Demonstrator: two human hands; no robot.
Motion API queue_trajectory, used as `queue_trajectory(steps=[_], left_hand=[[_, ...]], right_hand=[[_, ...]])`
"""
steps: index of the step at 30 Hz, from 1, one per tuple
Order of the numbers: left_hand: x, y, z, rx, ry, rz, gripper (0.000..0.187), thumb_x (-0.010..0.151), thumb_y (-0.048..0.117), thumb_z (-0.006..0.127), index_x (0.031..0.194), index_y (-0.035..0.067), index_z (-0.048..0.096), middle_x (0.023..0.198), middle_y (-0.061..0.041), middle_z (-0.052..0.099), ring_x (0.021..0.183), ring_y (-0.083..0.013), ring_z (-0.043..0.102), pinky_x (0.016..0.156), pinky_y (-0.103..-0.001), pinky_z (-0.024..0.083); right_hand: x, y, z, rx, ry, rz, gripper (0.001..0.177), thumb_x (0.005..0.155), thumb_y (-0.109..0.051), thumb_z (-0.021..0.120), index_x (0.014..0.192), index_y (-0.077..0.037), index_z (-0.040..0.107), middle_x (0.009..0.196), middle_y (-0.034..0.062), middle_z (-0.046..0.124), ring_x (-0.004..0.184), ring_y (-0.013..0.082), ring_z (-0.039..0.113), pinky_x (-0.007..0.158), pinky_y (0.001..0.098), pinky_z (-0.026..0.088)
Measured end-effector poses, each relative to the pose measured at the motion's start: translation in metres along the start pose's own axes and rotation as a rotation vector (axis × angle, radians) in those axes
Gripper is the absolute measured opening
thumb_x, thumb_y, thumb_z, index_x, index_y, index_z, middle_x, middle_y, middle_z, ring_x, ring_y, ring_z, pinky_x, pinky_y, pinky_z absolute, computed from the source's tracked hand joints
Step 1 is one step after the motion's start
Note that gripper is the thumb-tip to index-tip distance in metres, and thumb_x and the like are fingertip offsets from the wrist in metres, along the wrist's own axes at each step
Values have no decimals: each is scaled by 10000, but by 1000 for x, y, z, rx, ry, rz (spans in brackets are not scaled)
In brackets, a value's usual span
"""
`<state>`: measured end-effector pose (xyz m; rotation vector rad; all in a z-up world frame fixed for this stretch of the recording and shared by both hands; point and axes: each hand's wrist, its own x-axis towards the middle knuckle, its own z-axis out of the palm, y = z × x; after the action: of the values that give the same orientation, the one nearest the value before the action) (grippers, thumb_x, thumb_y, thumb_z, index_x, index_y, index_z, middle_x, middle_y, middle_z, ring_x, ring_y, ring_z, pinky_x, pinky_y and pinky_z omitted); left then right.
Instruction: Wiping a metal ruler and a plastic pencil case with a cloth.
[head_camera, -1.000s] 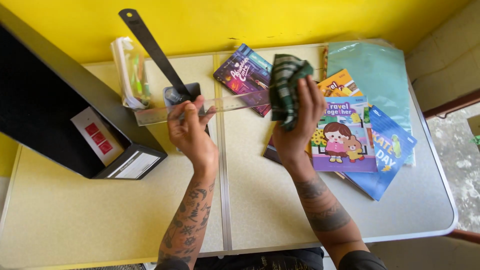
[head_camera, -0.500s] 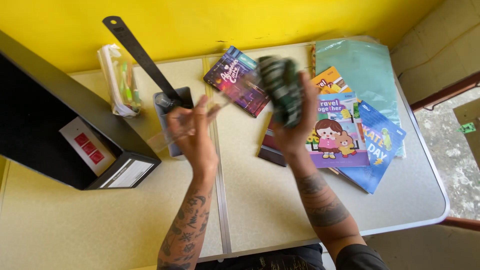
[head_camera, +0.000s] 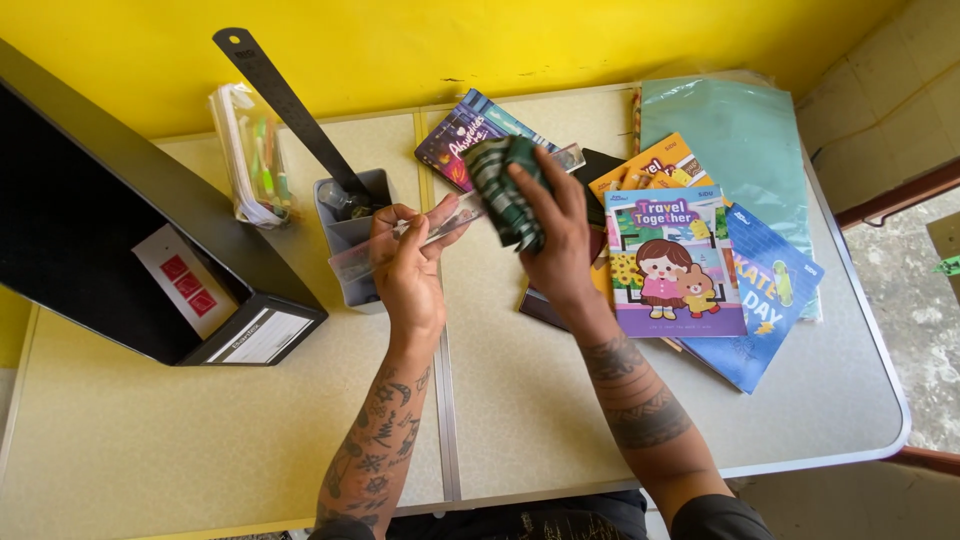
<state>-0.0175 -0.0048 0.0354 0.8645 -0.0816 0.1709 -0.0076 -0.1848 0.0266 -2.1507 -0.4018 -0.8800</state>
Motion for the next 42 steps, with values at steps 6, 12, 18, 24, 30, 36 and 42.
queue_trajectory(steps=[6, 12, 18, 24, 30, 36, 42], left_hand=[[1, -10, 4, 120, -81, -51, 231, 1073, 239, 534, 1205, 58, 481, 1279, -241, 649, 1306, -336, 620, 1124, -478, 521], [-8, -38, -2, 97, -132, -47, 517, 1113, 401, 416, 1439, 0, 449, 1419, -168, 553, 1348, -268, 545, 1181, -449, 444], [2, -21, -11, 53, -117, -30, 479, 1144, 383, 384, 1341, -35, 507, 1376, -216, 600, 1310, -315, 607, 1179, -476, 487], [5, 3, -2, 106, -145, 27, 271, 1132, 255, 473, 1204, -1, 525, 1272, -176, 619, 1316, -336, 636, 1083, -475, 555], [-3, -15, -1, 392, -68, 89, 204, 1099, 207, 528, 1212, 37, 538, 1187, -113, 681, 1104, -180, 659, 983, -324, 551], [-9, -31, -7, 271, 37, 23, 200, 1136, 210, 560, 1228, 34, 581, 1089, -58, 609, 996, -108, 570, 885, -266, 494], [3, -3, -5, 5, -38, -10, 170, 1098, 189, 549, 1179, 40, 557, 1071, -119, 692, 1032, -230, 711, 1023, -428, 596]], right_hand=[[5, 5, -13, -11, 52, 167, 599, 856, 9, 792, 1420, -95, 620, 1545, 191, 507, 1405, 393, 528, 1184, 448, 451], [-2, -28, 1, 11, 17, -82, 564, 810, 0, 782, 1353, -79, 651, 1505, 206, 515, 1358, 403, 542, 1155, 480, 447], [-6, -10, 12, 5, 36, -54, 556, 858, -18, 828, 1379, -83, 649, 1518, 196, 509, 1362, 380, 547, 1153, 462, 467], [3, 17, -5, -1, 96, 120, 556, 902, 20, 811, 1417, -72, 623, 1546, 194, 499, 1418, 383, 533, 1184, 418, 469], [-1, -3, -2, 37, 308, 108, 546, 928, 26, 832, 1412, -76, 603, 1545, 170, 502, 1445, 361, 527, 1229, 443, 452], [-21, -26, 26, 25, 35, -36, 652, 784, 94, 742, 1402, -69, 613, 1528, 216, 467, 1423, 416, 481, 1212, 495, 402], [-14, 0, 17, -19, 105, 13, 636, 857, 84, 777, 1440, -97, 599, 1557, 184, 468, 1438, 389, 487, 1220, 452, 435]])
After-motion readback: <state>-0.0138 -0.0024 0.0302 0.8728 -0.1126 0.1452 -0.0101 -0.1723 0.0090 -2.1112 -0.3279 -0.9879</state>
